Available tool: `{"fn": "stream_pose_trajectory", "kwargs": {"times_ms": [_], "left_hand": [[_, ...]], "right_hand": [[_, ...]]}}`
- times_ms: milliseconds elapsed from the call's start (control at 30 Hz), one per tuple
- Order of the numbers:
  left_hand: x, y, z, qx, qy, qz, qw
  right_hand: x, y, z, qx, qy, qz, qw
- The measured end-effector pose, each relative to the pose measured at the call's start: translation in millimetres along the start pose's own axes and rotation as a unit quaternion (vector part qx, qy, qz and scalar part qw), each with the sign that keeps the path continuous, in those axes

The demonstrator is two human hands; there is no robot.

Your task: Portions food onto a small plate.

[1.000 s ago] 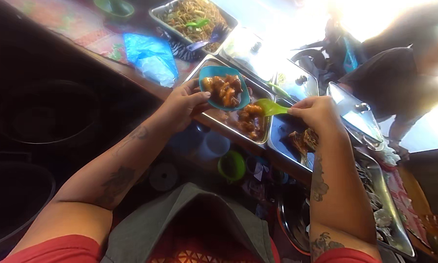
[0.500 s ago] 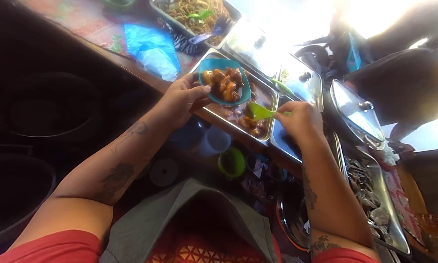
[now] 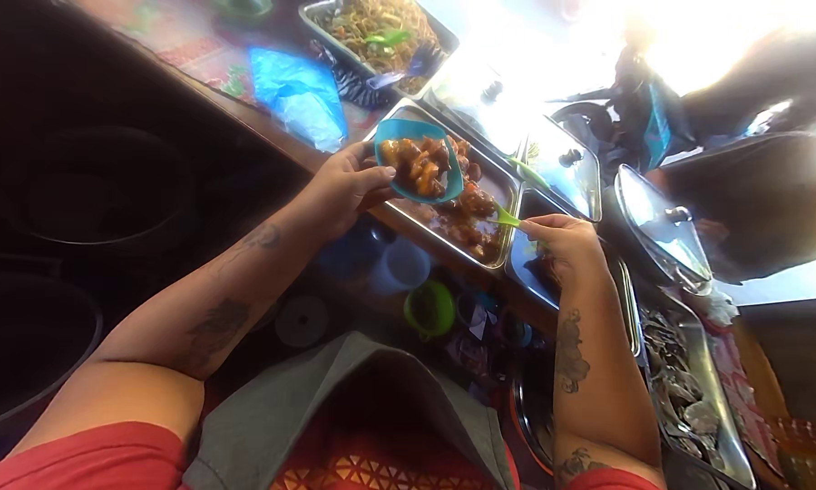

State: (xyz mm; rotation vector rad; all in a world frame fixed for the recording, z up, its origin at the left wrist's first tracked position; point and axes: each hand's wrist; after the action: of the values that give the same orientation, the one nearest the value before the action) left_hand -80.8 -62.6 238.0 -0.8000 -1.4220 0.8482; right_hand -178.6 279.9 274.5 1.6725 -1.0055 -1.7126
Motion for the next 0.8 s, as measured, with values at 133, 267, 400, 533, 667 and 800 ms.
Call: {"fn": "stream_pose_trajectory", "kwargs": {"times_ms": [133, 267, 400, 533, 667, 800], "left_hand": [[-0.3, 1.0, 0.1, -0.001, 0.003, 0.004, 1.000], [0.0, 1.7, 0.2, 0.000, 0.004, -0.001, 1.000], [1.2, 4.5, 1.0, -0.007, 0.007, 0.001, 1.000], [7.4, 11.3, 4.9, -0.026, 0.009, 0.009, 1.000], [16.6, 16.5, 9.6, -0.041, 0.028, 0.007, 0.999], [25.2, 16.1, 10.9, -0.049, 0.055, 0.017, 0.997]], "right_hand": [[-0.9, 3.3, -2.6, -0.010, -0.009, -0.005, 1.000], [-2.2, 2.0, -3.2, 0.000, -0.018, 0.005, 1.000], [-5.8, 9.8, -5.3, -0.004, -0.034, 0.035, 0.999], [-8.0, 34.6, -20.4, -0.062, -0.021, 0.046, 0.997], [-1.3, 70.3, -29.0, -0.114, 0.000, 0.045, 0.992], [6.0, 93.4, -38.1, -0.174, 0.003, -0.031, 0.984]]}}
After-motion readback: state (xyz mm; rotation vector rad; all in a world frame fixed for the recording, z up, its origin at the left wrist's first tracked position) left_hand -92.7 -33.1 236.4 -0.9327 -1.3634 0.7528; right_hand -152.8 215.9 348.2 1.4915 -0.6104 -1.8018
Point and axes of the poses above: each hand's wrist, its own z-axis towards the middle knuckle, its own x-axis out of the palm, y = z × x, and after that the axes turned 2 degrees about z, right-handed
